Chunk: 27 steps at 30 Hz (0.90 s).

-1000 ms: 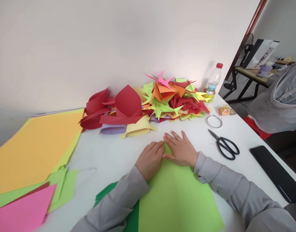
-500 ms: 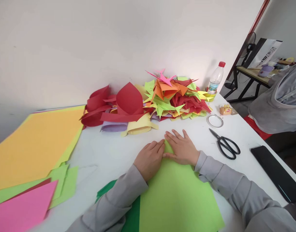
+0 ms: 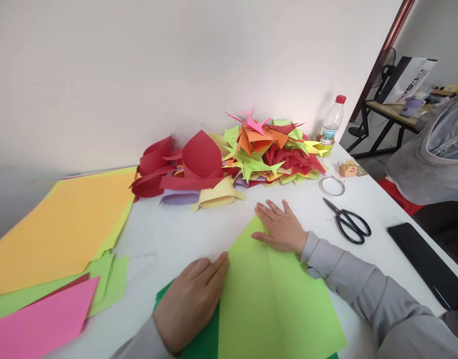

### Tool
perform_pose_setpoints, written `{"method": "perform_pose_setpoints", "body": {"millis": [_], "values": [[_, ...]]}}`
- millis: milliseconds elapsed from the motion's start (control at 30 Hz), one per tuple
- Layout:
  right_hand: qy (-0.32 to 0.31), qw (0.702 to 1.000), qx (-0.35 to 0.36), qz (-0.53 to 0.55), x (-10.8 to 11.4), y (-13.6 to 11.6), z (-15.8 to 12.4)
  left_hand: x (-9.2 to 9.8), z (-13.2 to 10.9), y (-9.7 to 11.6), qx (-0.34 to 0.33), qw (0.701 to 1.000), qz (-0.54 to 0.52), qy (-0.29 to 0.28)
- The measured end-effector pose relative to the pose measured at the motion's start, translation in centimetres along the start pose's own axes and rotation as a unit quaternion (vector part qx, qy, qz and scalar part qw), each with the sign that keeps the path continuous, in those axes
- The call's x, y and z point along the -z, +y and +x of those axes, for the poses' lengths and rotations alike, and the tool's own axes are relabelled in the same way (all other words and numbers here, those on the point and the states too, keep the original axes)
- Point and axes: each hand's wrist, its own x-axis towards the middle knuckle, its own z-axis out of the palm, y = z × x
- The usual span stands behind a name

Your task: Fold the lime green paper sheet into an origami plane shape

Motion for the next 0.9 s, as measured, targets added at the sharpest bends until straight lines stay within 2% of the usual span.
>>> {"method": "perform_pose_setpoints", "body": {"millis": [133,267,333,433,567,733,900], "values": [[0.003,1.0,0.0,0.004,0.0,0.1,0.0,1.0,0.1,-0.1,0.009,1.0,-0.024,0.008],[0.004,1.0,0.004,0.01,-0.1,0.2,0.1,1.4,2.2,-1.0,0.028,0.999,-0.017,-0.039],[0.003,1.0,0.006,0.013,-0.2,0.2,0.1,0.6,3.7,-1.4,0.034,0.999,-0.007,-0.031],[0.007,1.0,0.008,0.012,-0.2,0.3,0.1,-1.8,5.7,-1.1,0.036,0.999,-0.017,0.023],[0.007,0.999,0.004,0.031,-0.1,0.4,0.1,-4.7,6.6,-0.2,0.06,0.997,-0.012,0.052],[0.013,0.993,-0.039,0.108,0.1,0.9,0.6,-5.3,6.2,0.1,0.058,0.996,-0.012,0.069],[0.098,0.975,-0.115,0.161,0.6,1.9,1.9,-5.4,6.2,0.0,0.061,0.996,-0.013,0.058]]}}
